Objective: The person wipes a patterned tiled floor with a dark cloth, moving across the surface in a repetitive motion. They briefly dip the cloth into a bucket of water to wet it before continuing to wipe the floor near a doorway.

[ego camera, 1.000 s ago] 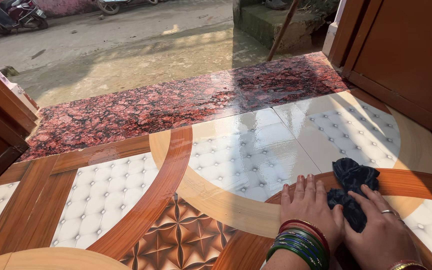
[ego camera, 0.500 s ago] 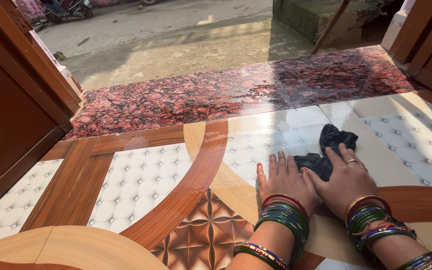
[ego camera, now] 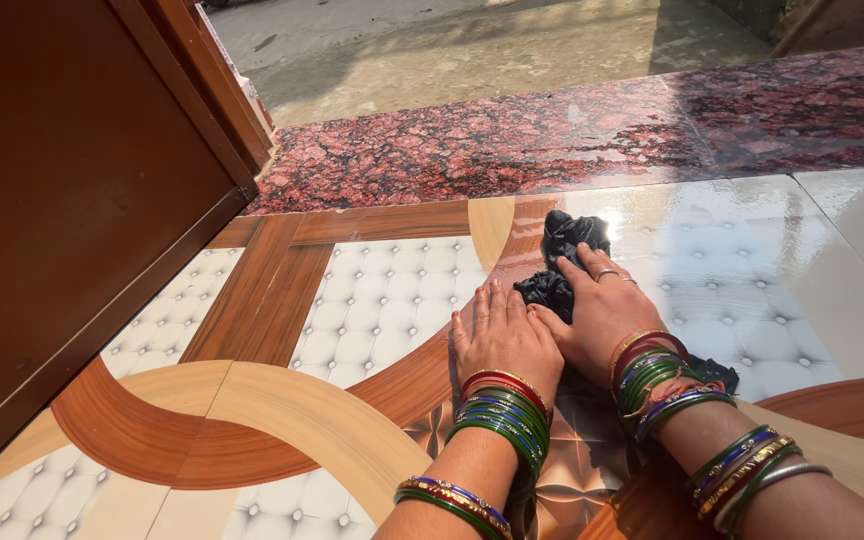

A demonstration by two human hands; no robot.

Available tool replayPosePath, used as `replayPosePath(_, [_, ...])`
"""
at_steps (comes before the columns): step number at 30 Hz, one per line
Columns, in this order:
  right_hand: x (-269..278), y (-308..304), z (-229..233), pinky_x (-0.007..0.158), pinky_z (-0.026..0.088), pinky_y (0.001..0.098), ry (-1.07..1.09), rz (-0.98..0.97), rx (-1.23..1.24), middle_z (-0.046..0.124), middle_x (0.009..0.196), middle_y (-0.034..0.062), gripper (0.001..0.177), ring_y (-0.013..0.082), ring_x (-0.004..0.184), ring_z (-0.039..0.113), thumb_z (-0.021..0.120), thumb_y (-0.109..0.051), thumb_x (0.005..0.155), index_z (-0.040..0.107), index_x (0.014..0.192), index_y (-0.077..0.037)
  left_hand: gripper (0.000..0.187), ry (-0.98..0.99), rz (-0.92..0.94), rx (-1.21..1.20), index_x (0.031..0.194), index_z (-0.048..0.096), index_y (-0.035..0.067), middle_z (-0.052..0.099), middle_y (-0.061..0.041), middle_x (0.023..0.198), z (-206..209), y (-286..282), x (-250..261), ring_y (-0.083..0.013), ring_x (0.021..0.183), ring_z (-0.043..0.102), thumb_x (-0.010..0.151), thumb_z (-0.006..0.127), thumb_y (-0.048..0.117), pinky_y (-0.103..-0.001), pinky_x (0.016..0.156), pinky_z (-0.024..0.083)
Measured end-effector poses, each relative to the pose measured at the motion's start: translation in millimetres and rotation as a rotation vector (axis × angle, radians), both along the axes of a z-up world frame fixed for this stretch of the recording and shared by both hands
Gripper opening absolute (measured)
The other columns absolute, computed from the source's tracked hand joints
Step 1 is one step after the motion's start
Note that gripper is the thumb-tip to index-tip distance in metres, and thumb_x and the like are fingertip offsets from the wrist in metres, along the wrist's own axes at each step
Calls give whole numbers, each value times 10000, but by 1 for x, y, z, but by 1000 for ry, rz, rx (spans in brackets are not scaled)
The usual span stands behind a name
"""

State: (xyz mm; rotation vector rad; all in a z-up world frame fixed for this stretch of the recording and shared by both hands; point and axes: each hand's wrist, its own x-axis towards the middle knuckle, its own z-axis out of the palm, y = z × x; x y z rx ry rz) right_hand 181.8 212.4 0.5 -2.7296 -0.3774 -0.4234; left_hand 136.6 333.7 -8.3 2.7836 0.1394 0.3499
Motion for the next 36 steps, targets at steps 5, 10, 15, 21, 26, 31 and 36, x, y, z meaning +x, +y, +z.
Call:
replayPosePath(5, [-39, 49, 4, 1162, 328, 400, 3, 202, 27, 413, 1537, 229, 737, 352, 1426, 393, 674, -484, 857, 515, 1430, -50, 562, -6, 131, 15, 1468, 462, 48, 337, -117, 1616, 2, 47, -55, -258, 1523, 229, 991, 330, 313, -544, 1215, 107])
replayPosePath(10, [-85, 81, 9, 1148, 329, 420, 18, 351, 87, 424, 1531, 221, 722, 372, 1402, 414, 695, -432, 832, 534, 1421, -47, 585, 16, 180, 19, 1501, 435, 48, 311, -109, 1643, 6, 82, -112, -243, 1510, 201, 993, 321, 315, -548, 1191, 90])
replayPosePath(15, [-86, 65, 11, 1153, 364, 416, 34, 264, 107, 447, 1538, 194, 676, 359, 1371, 474, 689, -435, 847, 560, 1409, -81, 543, 31, 179, 8, 1456, 465, 53, 317, -103, 1618, 10, 59, -102, -244, 1527, 201, 994, 330, 305, -530, 1216, 77])
replayPosePath(21, [-92, -9, -4, 1136, 354, 456, -28, -44, 122, 462, 1543, 162, 689, 367, 1381, 461, 716, -455, 813, 587, 1405, -127, 532, 40, -22, -20, 1435, 494, 17, 350, -161, 1607, 11, -10, -81, -288, 1529, 230, 1002, 351, 292, -532, 1228, 73])
replayPosePath(26, [-145, -66, -22, 1134, 369, 463, -38, -293, 105, 449, 1570, 192, 742, 386, 1432, 417, 699, -518, 836, 581, 1445, -111, 568, 92, -236, -102, 1451, 462, -12, 319, -183, 1620, 8, -61, -111, -306, 1540, 199, 993, 373, 311, -556, 1218, 44])
replayPosePath(31, [-156, -64, -30, 1101, 380, 495, -19, -456, 120, 429, 1586, 224, 837, 412, 1432, 411, 703, -567, 830, 549, 1488, -73, 609, 93, -292, -131, 1483, 439, 8, 298, -180, 1642, 7, -51, -124, -312, 1554, 187, 984, 417, 357, -560, 1238, 39])
replayPosePath(36, [-120, -15, -22, 1162, 366, 474, -63, -388, 79, 429, 1571, 270, 953, 404, 1455, 412, 714, -624, 845, 502, 1509, 26, 753, 112, -201, -56, 1528, 303, 13, 244, -147, 1628, 13, 3, -108, -280, 1525, 150, 911, 492, 400, -535, 1206, 13])
